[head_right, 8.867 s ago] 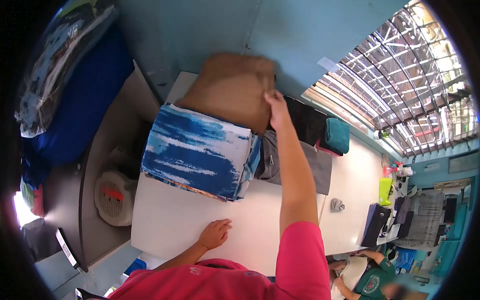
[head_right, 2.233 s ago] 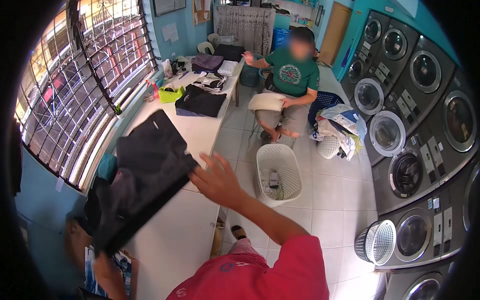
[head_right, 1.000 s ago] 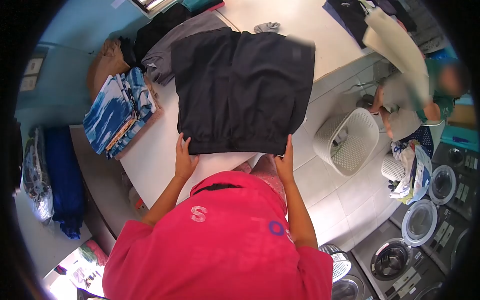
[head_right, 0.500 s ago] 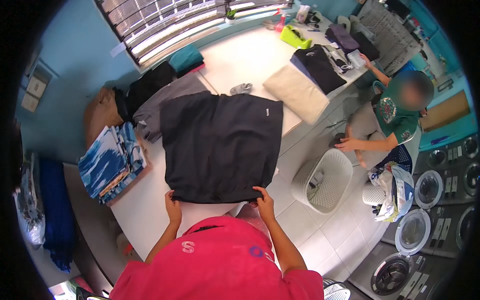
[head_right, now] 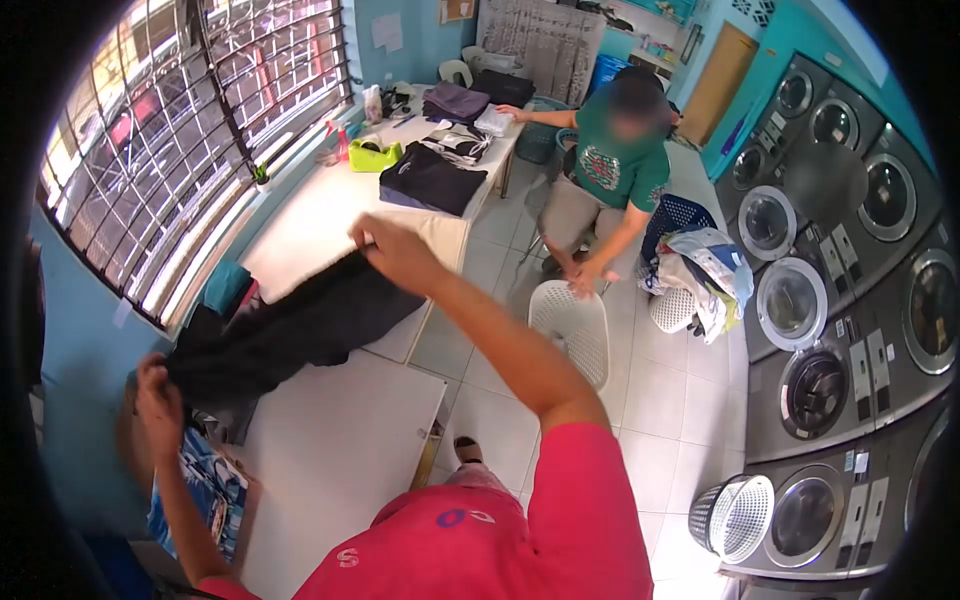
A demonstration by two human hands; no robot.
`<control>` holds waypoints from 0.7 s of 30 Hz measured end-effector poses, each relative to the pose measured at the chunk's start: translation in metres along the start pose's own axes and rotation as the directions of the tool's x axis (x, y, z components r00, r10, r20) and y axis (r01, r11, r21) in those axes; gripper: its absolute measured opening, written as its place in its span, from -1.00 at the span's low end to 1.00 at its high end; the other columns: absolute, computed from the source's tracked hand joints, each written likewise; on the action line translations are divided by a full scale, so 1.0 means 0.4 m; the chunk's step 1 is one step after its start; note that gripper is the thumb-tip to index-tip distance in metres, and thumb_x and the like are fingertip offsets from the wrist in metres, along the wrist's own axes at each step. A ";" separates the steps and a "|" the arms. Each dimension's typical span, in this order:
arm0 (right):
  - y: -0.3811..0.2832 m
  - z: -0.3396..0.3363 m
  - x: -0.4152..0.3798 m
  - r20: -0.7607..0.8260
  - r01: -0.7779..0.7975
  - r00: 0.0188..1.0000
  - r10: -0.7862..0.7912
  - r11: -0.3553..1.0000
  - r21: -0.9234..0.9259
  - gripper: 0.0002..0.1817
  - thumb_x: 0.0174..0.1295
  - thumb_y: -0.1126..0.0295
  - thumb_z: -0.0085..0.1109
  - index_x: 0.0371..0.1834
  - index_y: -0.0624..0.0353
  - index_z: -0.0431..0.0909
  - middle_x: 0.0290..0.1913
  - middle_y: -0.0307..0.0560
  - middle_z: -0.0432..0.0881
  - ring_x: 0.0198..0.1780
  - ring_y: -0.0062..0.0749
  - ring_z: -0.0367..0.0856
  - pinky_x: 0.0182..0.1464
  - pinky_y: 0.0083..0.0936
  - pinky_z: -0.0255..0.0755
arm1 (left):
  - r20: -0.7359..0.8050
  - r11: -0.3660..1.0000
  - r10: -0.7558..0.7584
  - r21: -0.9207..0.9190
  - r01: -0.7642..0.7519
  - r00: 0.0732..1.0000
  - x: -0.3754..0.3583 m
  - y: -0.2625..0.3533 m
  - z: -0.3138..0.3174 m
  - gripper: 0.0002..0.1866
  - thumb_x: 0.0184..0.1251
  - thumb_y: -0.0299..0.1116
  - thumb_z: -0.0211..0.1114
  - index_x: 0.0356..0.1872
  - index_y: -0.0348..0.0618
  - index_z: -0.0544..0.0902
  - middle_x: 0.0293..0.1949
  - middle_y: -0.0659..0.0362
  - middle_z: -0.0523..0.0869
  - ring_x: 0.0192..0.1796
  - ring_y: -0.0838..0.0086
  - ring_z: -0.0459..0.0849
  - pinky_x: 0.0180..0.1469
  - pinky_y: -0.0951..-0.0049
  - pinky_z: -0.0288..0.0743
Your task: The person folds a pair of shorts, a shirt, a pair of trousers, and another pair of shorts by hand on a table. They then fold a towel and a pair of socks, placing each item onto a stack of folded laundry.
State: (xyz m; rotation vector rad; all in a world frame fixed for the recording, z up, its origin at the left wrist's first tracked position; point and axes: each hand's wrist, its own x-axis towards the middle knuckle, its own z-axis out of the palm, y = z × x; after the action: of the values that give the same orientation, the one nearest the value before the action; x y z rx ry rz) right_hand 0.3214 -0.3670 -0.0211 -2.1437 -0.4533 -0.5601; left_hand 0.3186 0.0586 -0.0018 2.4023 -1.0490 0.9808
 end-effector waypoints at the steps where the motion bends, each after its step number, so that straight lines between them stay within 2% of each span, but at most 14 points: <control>1: -0.011 -0.038 0.050 -0.005 0.130 0.991 -0.131 0.990 -0.045 -0.80 -0.07 0.66 -0.09 -0.35 0.17 0.32 -0.24 -0.08 0.51 -0.24 -0.26 0.49 -0.21 -0.46 0.36 | 0.031 0.992 -0.021 0.128 0.017 0.999 0.050 -0.004 -0.037 -0.56 -0.07 -0.79 -0.04 -0.12 -0.13 0.30 -0.10 -0.07 0.45 -0.19 0.05 0.52 -0.15 0.35 0.43; 2: -0.025 -0.070 0.089 -0.001 0.259 0.966 -0.260 0.962 -0.090 -0.78 -0.10 0.71 -0.10 -0.38 0.17 0.31 -0.16 -0.11 0.53 -0.28 -0.42 0.47 -0.24 -0.54 0.34 | 0.028 0.985 0.019 0.173 -0.023 0.999 0.105 0.001 -0.075 -0.53 -0.08 -0.79 -0.03 -0.08 -0.12 0.33 -0.06 -0.03 0.43 -0.15 0.07 0.52 -0.14 0.36 0.43; 4: -0.096 -0.136 0.130 -0.016 0.447 0.893 -0.449 0.892 -0.074 -0.75 -0.13 0.74 -0.12 -0.40 0.16 0.26 -0.10 -0.13 0.53 -0.27 -0.43 0.46 -0.23 -0.57 0.33 | -0.002 0.978 0.025 0.206 -0.024 1.000 0.181 0.037 -0.134 -0.50 -0.09 -0.80 -0.05 -0.05 -0.13 0.35 -0.06 0.00 0.42 -0.15 0.08 0.52 -0.14 0.39 0.43; 5: -0.135 -0.163 0.127 0.040 0.321 0.946 -0.321 0.947 0.025 -0.78 -0.09 0.75 -0.15 -0.44 0.15 0.21 -0.04 -0.16 0.52 -0.30 -0.48 0.42 -0.23 -0.60 0.31 | 0.029 0.968 -0.049 0.246 0.041 0.998 0.198 0.044 -0.152 -0.52 -0.08 -0.81 -0.07 -0.06 -0.15 0.37 -0.06 0.02 0.41 -0.14 0.09 0.51 -0.13 0.40 0.42; 6: -0.152 -0.181 0.131 0.033 0.324 0.945 -0.324 0.946 0.021 -0.78 -0.09 0.75 -0.15 -0.44 0.15 0.21 -0.04 -0.16 0.52 -0.30 -0.48 0.42 -0.23 -0.60 0.31 | 0.058 0.953 -0.124 0.287 0.102 0.991 0.209 0.045 -0.161 -0.53 -0.07 -0.81 -0.08 -0.08 -0.16 0.38 -0.06 0.03 0.41 -0.13 0.09 0.51 -0.11 0.41 0.41; 8: -0.170 -0.208 0.132 0.271 0.165 0.937 -0.223 0.961 0.221 -0.79 -0.05 0.75 -0.19 -0.46 0.14 0.18 -0.01 -0.18 0.51 -0.33 -0.59 0.39 -0.27 -0.65 0.32 | 0.042 0.955 -0.078 0.292 0.062 0.996 0.208 0.034 -0.173 -0.60 -0.06 -0.81 -0.09 -0.14 -0.22 0.37 -0.10 0.04 0.39 -0.15 0.11 0.49 -0.12 0.51 0.37; 9: -0.180 -0.212 0.124 0.289 0.118 0.934 -0.210 0.945 0.306 -0.79 0.00 0.74 -0.24 -0.48 0.12 0.16 -0.02 -0.19 0.50 -0.34 -0.67 0.37 -0.37 -0.71 0.37 | 0.082 0.963 -0.161 0.231 0.139 0.984 0.209 0.036 -0.182 -0.64 -0.04 -0.80 -0.07 -0.17 -0.26 0.35 -0.11 0.03 0.38 -0.14 0.14 0.48 -0.13 0.54 0.33; 10: -0.191 -0.219 0.113 0.286 0.120 0.935 -0.211 0.945 0.304 -0.79 0.00 0.74 -0.24 -0.48 0.12 0.16 -0.02 -0.19 0.50 -0.34 -0.67 0.37 -0.37 -0.71 0.37 | 0.125 0.960 -0.242 0.174 0.219 0.962 0.209 0.039 -0.190 -0.67 -0.03 -0.80 -0.06 -0.19 -0.30 0.33 -0.12 0.02 0.38 -0.14 0.17 0.47 -0.14 0.58 0.29; 12: -0.216 -0.229 0.090 0.436 -0.099 0.896 -0.085 0.919 0.381 -0.80 0.02 0.73 -0.28 -0.50 0.11 0.13 -0.02 -0.18 0.50 -0.35 -0.66 0.38 -0.47 -0.73 0.43 | 0.108 0.973 -0.219 0.096 0.209 0.970 0.206 0.042 -0.201 -0.70 -0.03 -0.80 -0.06 -0.22 -0.30 0.32 -0.15 0.02 0.38 -0.18 0.19 0.45 -0.18 0.58 0.27; 14: -0.224 -0.225 0.074 0.464 -0.121 0.882 -0.078 0.915 0.386 -0.81 0.06 0.69 -0.29 -0.44 0.13 0.28 -0.04 -0.20 0.50 -0.31 -0.65 0.42 -0.49 -0.71 0.47 | 0.091 0.980 -0.201 0.019 0.200 0.975 0.201 0.036 -0.212 -0.72 -0.02 -0.79 -0.05 -0.25 -0.31 0.31 -0.19 0.02 0.38 -0.22 0.21 0.44 -0.21 0.58 0.26; 16: -0.253 -0.228 0.063 0.591 -0.111 0.805 -0.057 0.963 0.244 -0.72 0.05 0.66 -0.25 -0.26 0.13 0.43 -0.04 -0.21 0.50 -0.33 -0.59 0.48 -0.50 -0.74 0.45 | 0.157 0.969 -0.248 0.055 0.243 0.956 0.192 0.019 -0.227 -0.76 0.00 -0.77 -0.04 -0.28 -0.32 0.30 -0.22 0.07 0.37 -0.29 0.29 0.38 -0.23 0.60 0.27; 18: -0.239 -0.216 0.061 0.583 0.003 0.806 -0.102 0.986 0.169 -0.66 0.04 0.61 -0.18 -0.14 0.14 0.48 -0.14 -0.18 0.53 -0.36 -0.51 0.52 -0.47 -0.66 0.45 | 0.191 0.966 -0.259 0.028 0.259 0.947 0.190 0.028 -0.241 -0.77 -0.01 -0.77 -0.04 -0.29 -0.32 0.31 -0.23 0.07 0.38 -0.31 0.31 0.37 -0.26 0.58 0.27; 20: -0.185 -0.197 0.072 0.470 0.497 0.762 -0.445 0.868 0.015 -0.74 0.01 0.57 -0.14 -0.25 0.22 0.50 -0.23 -0.11 0.54 -0.43 -0.45 0.52 -0.44 -0.56 0.42 | 0.225 0.962 -0.266 0.002 0.272 0.937 0.183 0.016 -0.245 -0.77 -0.01 -0.77 -0.04 -0.29 -0.32 0.33 -0.24 0.07 0.39 -0.33 0.32 0.37 -0.28 0.56 0.27; 21: -0.190 -0.205 0.076 0.471 0.499 0.761 -0.447 0.867 0.016 -0.74 0.01 0.57 -0.14 -0.25 0.22 0.50 -0.23 -0.11 0.54 -0.43 -0.45 0.52 -0.44 -0.56 0.42 | 0.228 0.976 -0.218 0.064 0.209 0.949 0.168 -0.011 -0.247 -0.78 -0.02 -0.75 -0.03 -0.29 -0.33 0.34 -0.25 0.07 0.42 -0.34 0.33 0.37 -0.29 0.55 0.27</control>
State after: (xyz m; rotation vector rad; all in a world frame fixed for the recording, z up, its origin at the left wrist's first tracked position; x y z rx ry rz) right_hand 0.2897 -0.3866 0.0887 -2.2677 -1.2909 -0.3385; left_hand 0.3095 0.0810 0.1153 2.6457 -0.8246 0.6631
